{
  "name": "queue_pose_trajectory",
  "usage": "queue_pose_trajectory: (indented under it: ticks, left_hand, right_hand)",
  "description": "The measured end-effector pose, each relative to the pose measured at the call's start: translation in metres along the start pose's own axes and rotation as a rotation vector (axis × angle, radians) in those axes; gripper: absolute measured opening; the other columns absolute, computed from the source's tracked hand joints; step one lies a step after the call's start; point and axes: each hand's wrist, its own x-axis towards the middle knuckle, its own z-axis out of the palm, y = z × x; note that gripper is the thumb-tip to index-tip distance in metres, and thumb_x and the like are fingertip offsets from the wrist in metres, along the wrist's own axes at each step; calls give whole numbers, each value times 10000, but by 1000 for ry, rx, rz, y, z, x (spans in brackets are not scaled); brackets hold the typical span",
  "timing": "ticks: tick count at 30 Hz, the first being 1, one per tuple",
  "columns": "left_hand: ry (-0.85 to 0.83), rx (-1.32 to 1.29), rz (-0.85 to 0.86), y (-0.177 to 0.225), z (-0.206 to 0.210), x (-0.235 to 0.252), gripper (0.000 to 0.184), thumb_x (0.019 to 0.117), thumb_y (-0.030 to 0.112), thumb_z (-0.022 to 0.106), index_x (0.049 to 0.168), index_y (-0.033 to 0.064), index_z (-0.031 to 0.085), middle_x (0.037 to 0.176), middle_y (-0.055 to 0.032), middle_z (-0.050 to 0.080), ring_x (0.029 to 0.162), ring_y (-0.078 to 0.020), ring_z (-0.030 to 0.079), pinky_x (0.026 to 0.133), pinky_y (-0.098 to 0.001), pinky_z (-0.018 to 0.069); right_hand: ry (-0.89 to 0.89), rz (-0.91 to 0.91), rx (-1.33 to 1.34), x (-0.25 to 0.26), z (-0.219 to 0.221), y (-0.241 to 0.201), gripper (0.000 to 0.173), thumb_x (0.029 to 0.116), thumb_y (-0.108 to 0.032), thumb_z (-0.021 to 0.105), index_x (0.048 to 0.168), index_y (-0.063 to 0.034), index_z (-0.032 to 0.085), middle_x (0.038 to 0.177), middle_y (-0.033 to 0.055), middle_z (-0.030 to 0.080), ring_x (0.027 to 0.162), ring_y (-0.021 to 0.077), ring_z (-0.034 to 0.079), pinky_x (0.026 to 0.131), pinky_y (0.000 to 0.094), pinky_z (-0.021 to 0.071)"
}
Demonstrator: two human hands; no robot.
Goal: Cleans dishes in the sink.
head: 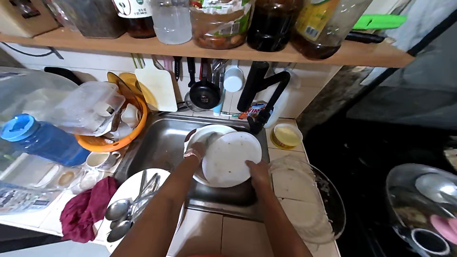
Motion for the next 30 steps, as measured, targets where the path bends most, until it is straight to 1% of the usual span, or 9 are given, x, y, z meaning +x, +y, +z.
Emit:
queue_pose_trajectory:
  ticks: [3,6,9,13,16,19,21,25,30]
  left_hand:
    - [53,-32,82,1,-5,5,370,1052,166,505,1325,-65,602,1371,-274,596,1321,-428,546,1101,-597,411]
    - [-17,-60,84,10,-14,5,376,1048,122,512,1337,-112,567,1395,-307,562,1344,-438,519,1118,-581,388]
    - [-87,-53,98,6,-7,4,401,1083,161,455,1339,-129,559,1426,-317,535,1378,-441,483,1144,-582,355]
    - [-2,-13,93,2,11,1,392,1079,136,452,1353,-129,547,1442,-315,519,1399,-453,454,1167,-577,340]
    - [-47,15,78,0,15,7,384,1068,137,480,1337,-122,567,1439,-306,529,1387,-453,470,1151,-593,360]
    - [-138,31,-16,1,12,2,380,1076,185,481,1360,-44,585,1452,-255,545,1379,-425,493,1106,-637,381]
    - [-170,37,-61,-3,15,2,370,1075,196,488,1351,-23,601,1440,-244,559,1366,-424,505,1084,-657,389]
    - [-209,98,-88,-1,13,2,359,1067,183,491,1319,-44,610,1422,-257,566,1349,-425,520,1063,-655,406]
    - [-172,123,-88,0,16,-6,356,1052,132,511,1302,-108,591,1428,-286,546,1363,-432,504,1091,-615,411]
  right_hand:
    - [-37,5,-2,6,6,4,417,984,-49,642,1356,95,520,1279,276,600,1138,318,622,979,460,510]
    - [-34,1,-34,6,11,4,409,980,-43,650,1344,101,532,1270,280,608,1140,324,624,985,461,502]
    - [-18,-1,-80,5,14,3,393,970,-52,661,1318,97,556,1248,279,619,1132,337,630,978,481,503]
    - [-4,-18,-150,2,6,-7,438,967,-64,663,1351,102,535,1297,299,597,1201,372,598,1027,514,468]
    - [2,-53,-194,-4,-2,-16,413,975,-70,642,1345,91,548,1281,285,611,1186,356,610,1017,508,479]
    - [21,-54,-260,-9,-7,-27,385,979,-78,640,1322,85,572,1256,281,628,1171,360,620,1010,515,478]
    - [27,-54,-266,-9,-12,-29,383,980,-77,638,1318,88,573,1251,282,631,1168,359,623,1007,511,479]
    - [35,-85,-195,-1,-20,-22,329,965,-49,643,1261,88,601,1179,263,652,1075,323,655,947,486,514]
    - [41,-89,-140,-2,-26,-28,305,959,-24,641,1238,90,601,1142,247,651,1010,293,658,903,461,528]
